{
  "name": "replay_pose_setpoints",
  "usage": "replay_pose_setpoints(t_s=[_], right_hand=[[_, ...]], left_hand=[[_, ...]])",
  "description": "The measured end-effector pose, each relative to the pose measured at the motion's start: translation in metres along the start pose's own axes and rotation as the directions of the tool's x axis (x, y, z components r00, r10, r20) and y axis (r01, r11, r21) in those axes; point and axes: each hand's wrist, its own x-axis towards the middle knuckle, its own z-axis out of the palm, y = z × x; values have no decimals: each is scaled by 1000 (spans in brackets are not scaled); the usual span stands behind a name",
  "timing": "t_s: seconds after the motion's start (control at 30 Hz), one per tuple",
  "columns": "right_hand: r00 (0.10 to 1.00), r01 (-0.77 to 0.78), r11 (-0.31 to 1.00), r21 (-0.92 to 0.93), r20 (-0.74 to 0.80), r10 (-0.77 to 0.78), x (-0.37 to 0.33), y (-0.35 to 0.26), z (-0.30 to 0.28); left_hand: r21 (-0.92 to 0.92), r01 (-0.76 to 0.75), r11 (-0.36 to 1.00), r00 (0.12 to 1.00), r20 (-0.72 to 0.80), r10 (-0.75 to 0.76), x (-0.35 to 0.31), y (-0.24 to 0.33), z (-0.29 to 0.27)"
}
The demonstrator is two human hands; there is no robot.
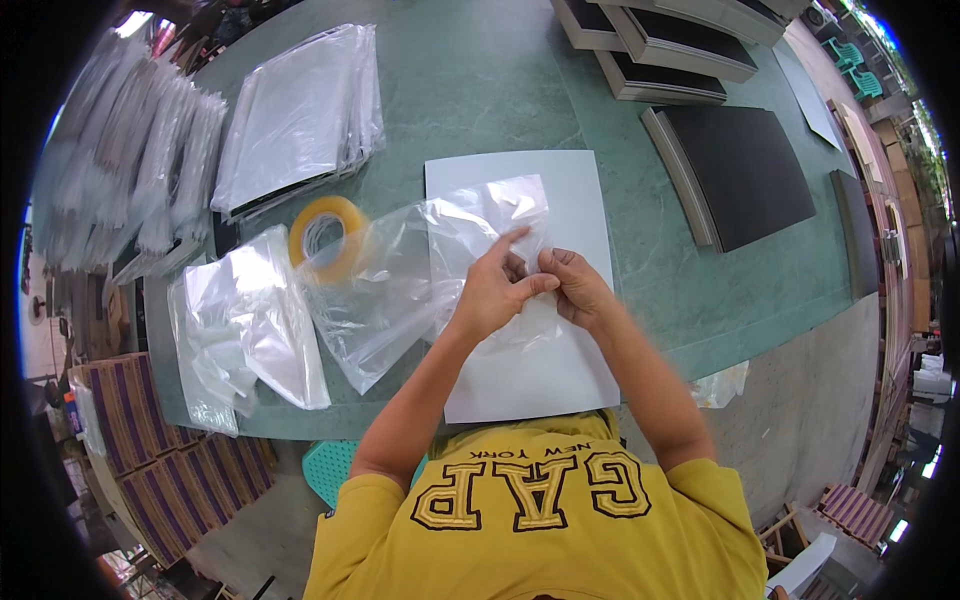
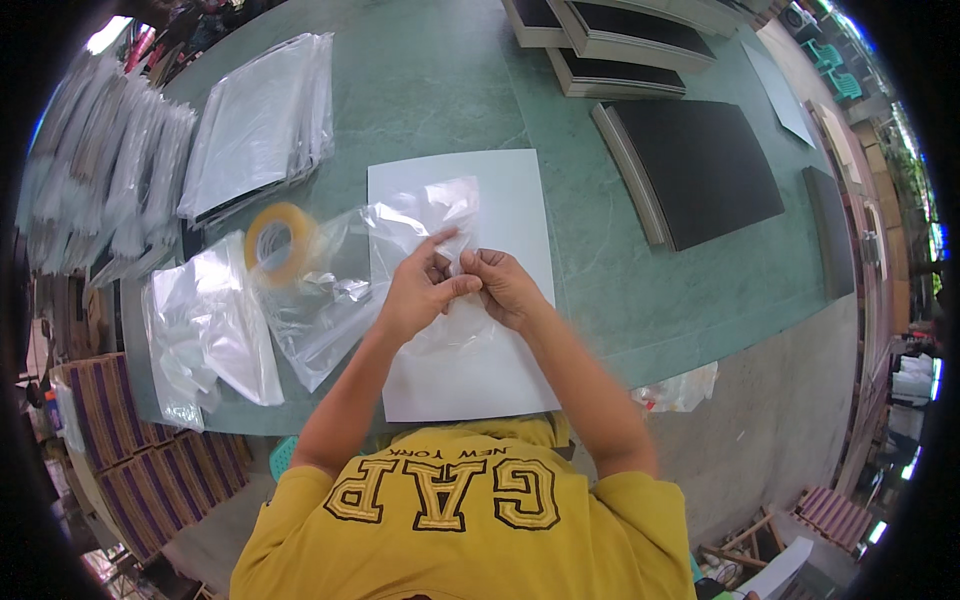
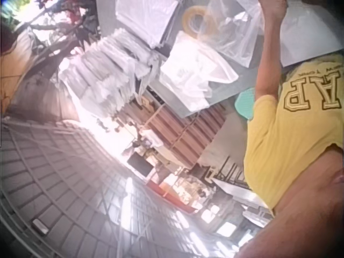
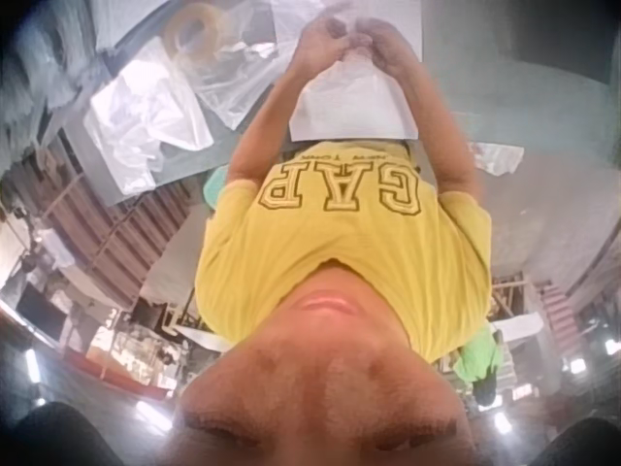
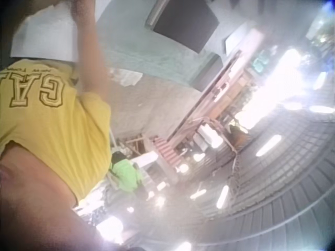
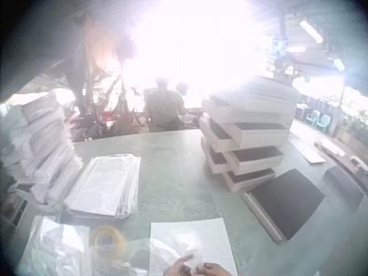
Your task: The person places black folders into plastic bags by hand and stacks the packaged folders on a table.
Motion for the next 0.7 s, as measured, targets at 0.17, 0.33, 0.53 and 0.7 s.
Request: replay_pose_setpoints(t_s=[0.17,0.33,0.53,0.7], right_hand=[[983,175,863,475,-30,-182,-22,-12,-53],[980,194,954,229,-5,-198,-70,-20,-80],[968,190,963,-193,198,-152,-64,-22,37],[941,290,928,-233,245,-233,-62,-15,62]], left_hand=[[-7,2,1000,962,-272,-4,-21,-84,-91],[-73,-308,949,366,-929,47,-90,-96,-212],[-169,-465,869,775,-553,307,-65,11,-90],[44,-296,954,955,24,295,-61,69,-52]])
